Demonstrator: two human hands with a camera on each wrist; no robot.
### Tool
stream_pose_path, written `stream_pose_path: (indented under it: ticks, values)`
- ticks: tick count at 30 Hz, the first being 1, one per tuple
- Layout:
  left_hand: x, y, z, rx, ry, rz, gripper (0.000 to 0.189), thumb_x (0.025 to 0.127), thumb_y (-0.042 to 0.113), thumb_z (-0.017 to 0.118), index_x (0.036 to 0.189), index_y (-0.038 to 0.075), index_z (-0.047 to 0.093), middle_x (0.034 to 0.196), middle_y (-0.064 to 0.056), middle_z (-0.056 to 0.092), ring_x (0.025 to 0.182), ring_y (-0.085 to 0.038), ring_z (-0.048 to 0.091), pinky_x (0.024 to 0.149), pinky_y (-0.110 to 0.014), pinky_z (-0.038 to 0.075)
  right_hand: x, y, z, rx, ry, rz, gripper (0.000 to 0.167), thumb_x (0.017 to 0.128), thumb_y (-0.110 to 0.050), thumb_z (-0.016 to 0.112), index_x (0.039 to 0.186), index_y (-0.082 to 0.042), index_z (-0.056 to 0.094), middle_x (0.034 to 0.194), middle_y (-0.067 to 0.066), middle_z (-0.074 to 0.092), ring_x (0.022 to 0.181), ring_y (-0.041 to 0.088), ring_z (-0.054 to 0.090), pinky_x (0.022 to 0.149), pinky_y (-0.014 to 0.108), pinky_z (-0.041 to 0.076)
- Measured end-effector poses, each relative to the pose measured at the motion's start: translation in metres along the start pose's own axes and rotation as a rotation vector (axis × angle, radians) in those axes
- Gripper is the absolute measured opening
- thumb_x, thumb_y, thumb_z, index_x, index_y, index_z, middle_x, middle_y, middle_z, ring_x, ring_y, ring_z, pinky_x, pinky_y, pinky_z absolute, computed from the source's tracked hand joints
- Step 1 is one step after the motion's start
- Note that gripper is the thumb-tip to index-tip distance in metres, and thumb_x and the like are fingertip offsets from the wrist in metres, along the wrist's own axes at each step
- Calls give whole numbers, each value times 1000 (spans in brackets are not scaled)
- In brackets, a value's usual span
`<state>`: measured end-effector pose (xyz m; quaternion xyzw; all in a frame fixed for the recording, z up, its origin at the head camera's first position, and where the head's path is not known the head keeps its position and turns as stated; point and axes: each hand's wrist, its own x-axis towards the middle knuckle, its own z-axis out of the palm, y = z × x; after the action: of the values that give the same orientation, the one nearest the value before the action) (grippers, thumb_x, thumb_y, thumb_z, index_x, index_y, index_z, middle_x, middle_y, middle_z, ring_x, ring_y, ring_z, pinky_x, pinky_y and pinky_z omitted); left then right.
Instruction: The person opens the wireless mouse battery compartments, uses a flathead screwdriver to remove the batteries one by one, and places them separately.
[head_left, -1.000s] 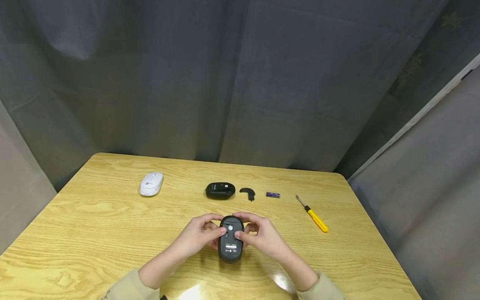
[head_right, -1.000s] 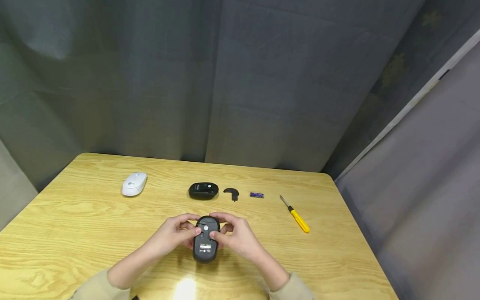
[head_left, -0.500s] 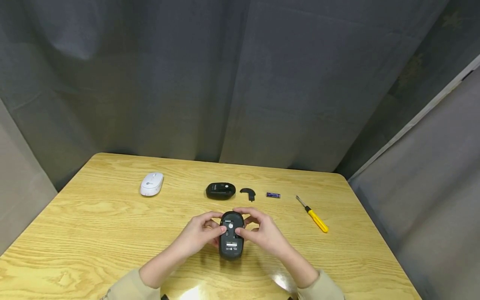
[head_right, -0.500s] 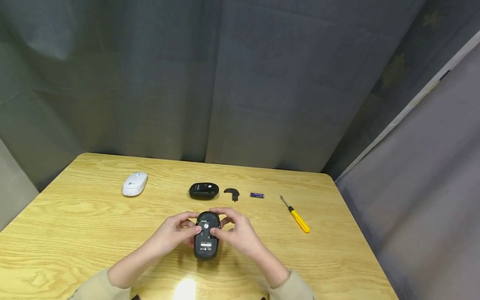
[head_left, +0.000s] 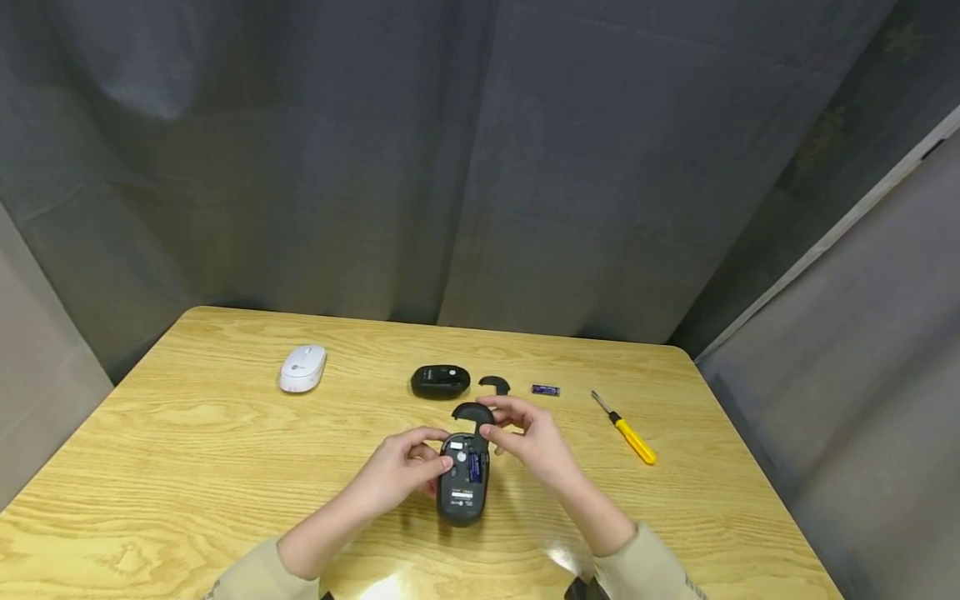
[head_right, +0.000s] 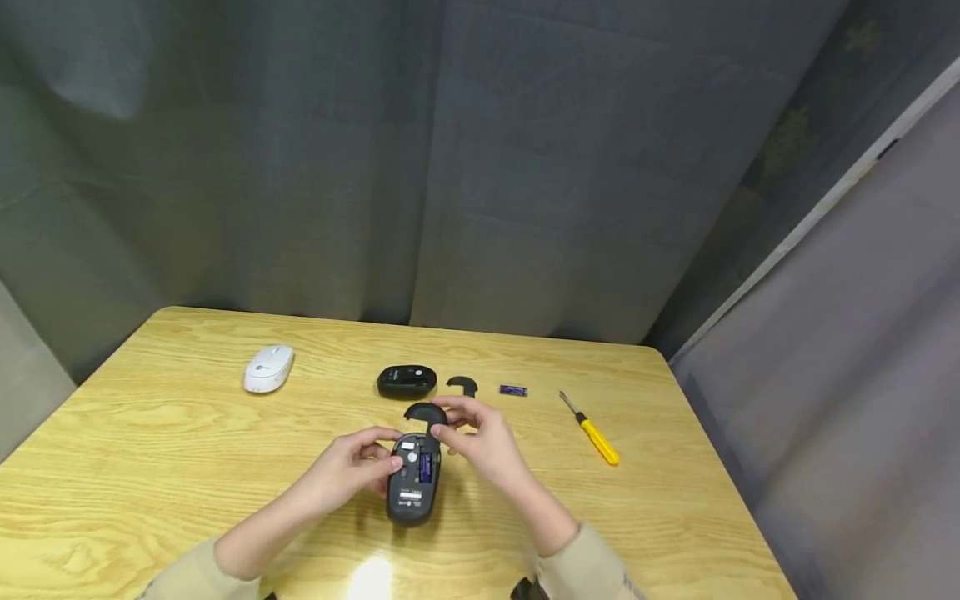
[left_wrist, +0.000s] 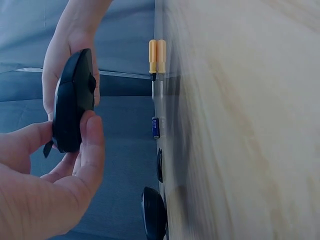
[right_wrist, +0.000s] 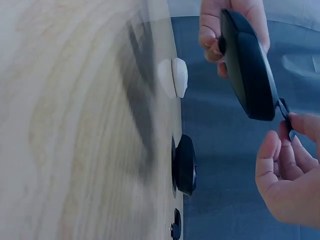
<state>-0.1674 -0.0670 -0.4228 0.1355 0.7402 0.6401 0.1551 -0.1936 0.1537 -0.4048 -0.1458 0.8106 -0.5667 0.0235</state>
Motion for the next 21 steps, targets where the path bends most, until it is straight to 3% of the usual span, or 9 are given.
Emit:
stream_pose_path:
  ticks: [6, 13, 21]
  values:
    - [0, -4, -1, 6, 2, 10, 48, 87, 20, 67, 127, -1, 53, 86, -11, 66, 67, -19, 65, 65, -35, 57, 7, 0, -9, 83, 60, 79, 37, 86, -13, 69, 121, -8, 62, 95, 13, 65, 80, 17, 57, 62, 30, 54]
    - [-2, -5, -5, -7, 3, 13, 48, 87, 19, 67, 127, -2, 52, 87, -11, 66, 70, -20, 66, 65, -35, 57, 18, 15, -21, 73, 63, 149, 37, 85, -9, 69, 122, -6, 62, 92, 12, 65, 67, 16, 55, 58, 27, 52]
    - [-4, -6, -10, -4, 12, 4, 49, 86, 19, 67, 128, -2, 52, 88, -11, 65, 70, -20, 65, 65, -36, 57, 26, 40, -28, -43, 38, 196, 34, 85, -12, 70, 118, -10, 65, 93, 13, 66, 79, 31, 61, 66, 42, 54]
